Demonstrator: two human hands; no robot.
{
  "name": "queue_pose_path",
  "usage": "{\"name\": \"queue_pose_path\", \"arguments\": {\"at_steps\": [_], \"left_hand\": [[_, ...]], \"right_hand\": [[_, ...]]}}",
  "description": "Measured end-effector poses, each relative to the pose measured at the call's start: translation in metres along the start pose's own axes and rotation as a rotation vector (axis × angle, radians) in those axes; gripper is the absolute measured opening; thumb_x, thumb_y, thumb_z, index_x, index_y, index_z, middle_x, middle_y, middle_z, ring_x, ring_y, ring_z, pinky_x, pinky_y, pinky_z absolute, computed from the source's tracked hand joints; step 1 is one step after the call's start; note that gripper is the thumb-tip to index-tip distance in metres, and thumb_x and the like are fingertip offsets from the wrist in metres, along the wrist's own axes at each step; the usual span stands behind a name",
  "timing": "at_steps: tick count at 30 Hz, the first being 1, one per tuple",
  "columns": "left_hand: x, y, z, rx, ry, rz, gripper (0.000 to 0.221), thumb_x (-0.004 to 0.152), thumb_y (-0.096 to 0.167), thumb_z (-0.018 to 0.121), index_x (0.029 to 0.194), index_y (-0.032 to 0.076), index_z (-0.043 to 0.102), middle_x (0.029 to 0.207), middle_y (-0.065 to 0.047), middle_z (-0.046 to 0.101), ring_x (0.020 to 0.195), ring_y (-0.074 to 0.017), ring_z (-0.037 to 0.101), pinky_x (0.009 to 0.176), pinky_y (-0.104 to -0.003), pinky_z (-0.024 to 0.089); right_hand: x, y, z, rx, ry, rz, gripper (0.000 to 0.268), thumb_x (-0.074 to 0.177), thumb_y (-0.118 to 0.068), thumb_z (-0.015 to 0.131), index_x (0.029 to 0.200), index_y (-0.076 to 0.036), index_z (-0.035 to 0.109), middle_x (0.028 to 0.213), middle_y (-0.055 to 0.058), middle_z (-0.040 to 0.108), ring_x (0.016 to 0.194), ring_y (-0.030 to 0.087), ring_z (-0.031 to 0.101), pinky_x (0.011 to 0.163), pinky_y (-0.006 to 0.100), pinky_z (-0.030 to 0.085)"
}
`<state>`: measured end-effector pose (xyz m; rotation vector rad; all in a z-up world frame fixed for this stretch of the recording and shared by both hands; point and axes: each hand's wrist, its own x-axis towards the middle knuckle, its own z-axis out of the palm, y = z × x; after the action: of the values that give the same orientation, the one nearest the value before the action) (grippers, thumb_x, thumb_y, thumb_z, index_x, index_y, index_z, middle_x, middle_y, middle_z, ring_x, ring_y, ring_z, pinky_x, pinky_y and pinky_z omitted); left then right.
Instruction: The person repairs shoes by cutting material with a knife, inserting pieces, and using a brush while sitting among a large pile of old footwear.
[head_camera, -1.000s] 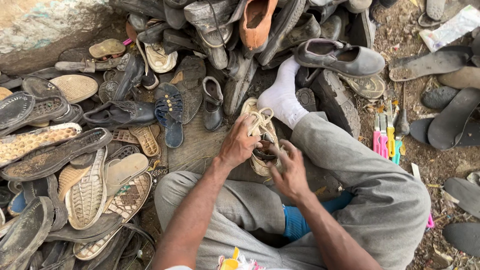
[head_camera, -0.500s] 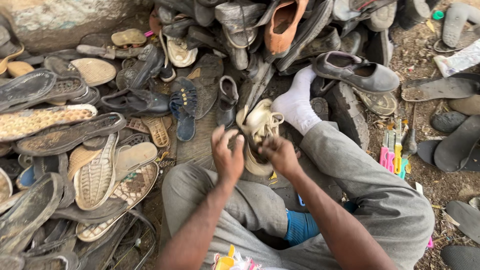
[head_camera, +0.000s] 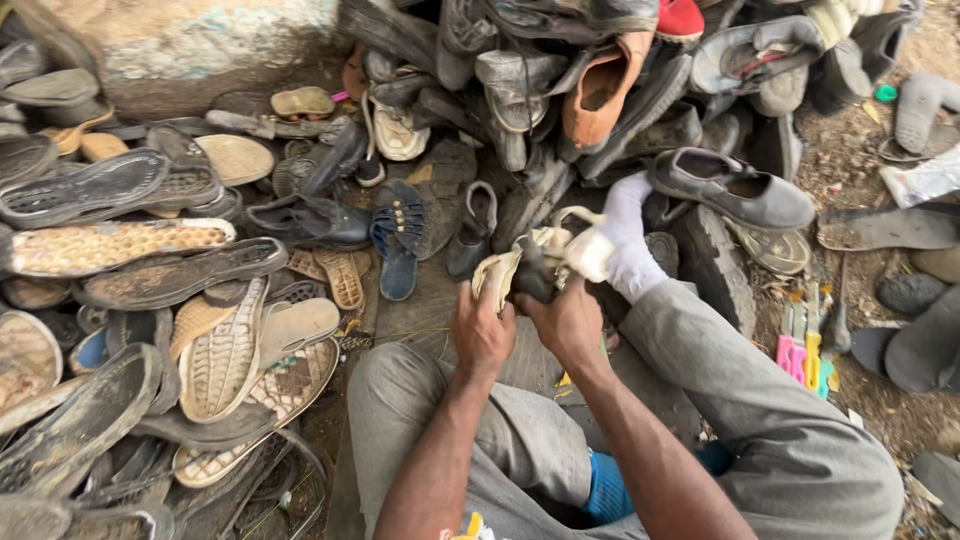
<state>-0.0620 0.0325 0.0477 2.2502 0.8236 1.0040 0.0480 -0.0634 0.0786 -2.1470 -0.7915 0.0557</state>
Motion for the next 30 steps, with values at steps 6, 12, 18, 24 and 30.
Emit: {"name": "queue_pose_path", "arguments": {"at_steps": [6, 12, 18, 24, 30], "left_hand": [[0.038, 0.04, -0.042, 0.277, -0.254, 0.097, 0.06, 0.082, 0.012, 0.078, 0.14, 0.014, 0.062, 0.098, -0.015, 0.058, 0.06, -0.0184, 0.063, 0.046, -0.029, 0.054], [0.086, 0.037, -0.008, 0.19, -0.253, 0.285, 0.043, 0.088, 0.012, 0.07, 0.131, 0.01, 0.068, 0.1, -0.015, 0.062, 0.062, -0.0178, 0.063, 0.049, -0.029, 0.053], [0.151, 0.058, 0.01, 0.187, -0.475, 0.278, 0.042, 0.085, 0.006, 0.063, 0.125, 0.013, 0.073, 0.108, -0.021, 0.063, 0.076, -0.0248, 0.067, 0.06, -0.035, 0.057], [0.179, 0.052, 0.021, 0.155, -0.549, 0.108, 0.041, 0.084, 0.012, 0.062, 0.124, 0.015, 0.071, 0.114, -0.019, 0.064, 0.088, -0.029, 0.069, 0.072, -0.043, 0.059], [0.194, 0.07, 0.016, 0.216, -0.497, 0.019, 0.035, 0.089, 0.044, 0.065, 0.104, 0.015, 0.077, 0.108, -0.015, 0.068, 0.089, -0.0291, 0.068, 0.072, -0.046, 0.055]], "right_hand": [[0.012, -0.06, -0.055, -0.233, -0.047, 0.281, 0.105, 0.066, -0.048, 0.091, 0.145, -0.008, 0.035, 0.139, 0.029, 0.05, 0.12, 0.043, 0.06, 0.094, 0.051, 0.053], [0.052, -0.057, -0.063, -0.636, -0.087, -0.356, 0.074, 0.08, -0.049, 0.078, 0.139, -0.01, 0.059, 0.157, 0.027, 0.035, 0.143, 0.048, 0.025, 0.116, 0.067, 0.017], [0.113, -0.052, -0.074, -0.781, -0.694, -0.112, 0.068, 0.083, -0.052, 0.067, 0.121, 0.004, 0.07, 0.151, 0.028, 0.05, 0.146, 0.038, 0.043, 0.121, 0.063, 0.03], [0.111, -0.064, -0.06, -0.81, -0.649, -0.248, 0.121, 0.067, -0.087, 0.075, 0.135, 0.01, 0.051, 0.148, 0.033, 0.041, 0.137, 0.046, 0.041, 0.105, 0.063, 0.038], [0.133, -0.035, -0.019, -0.729, -0.381, -0.263, 0.096, 0.068, -0.079, 0.077, 0.121, 0.0, 0.063, 0.109, 0.017, 0.065, 0.099, 0.032, 0.062, 0.08, 0.044, 0.052]]}}
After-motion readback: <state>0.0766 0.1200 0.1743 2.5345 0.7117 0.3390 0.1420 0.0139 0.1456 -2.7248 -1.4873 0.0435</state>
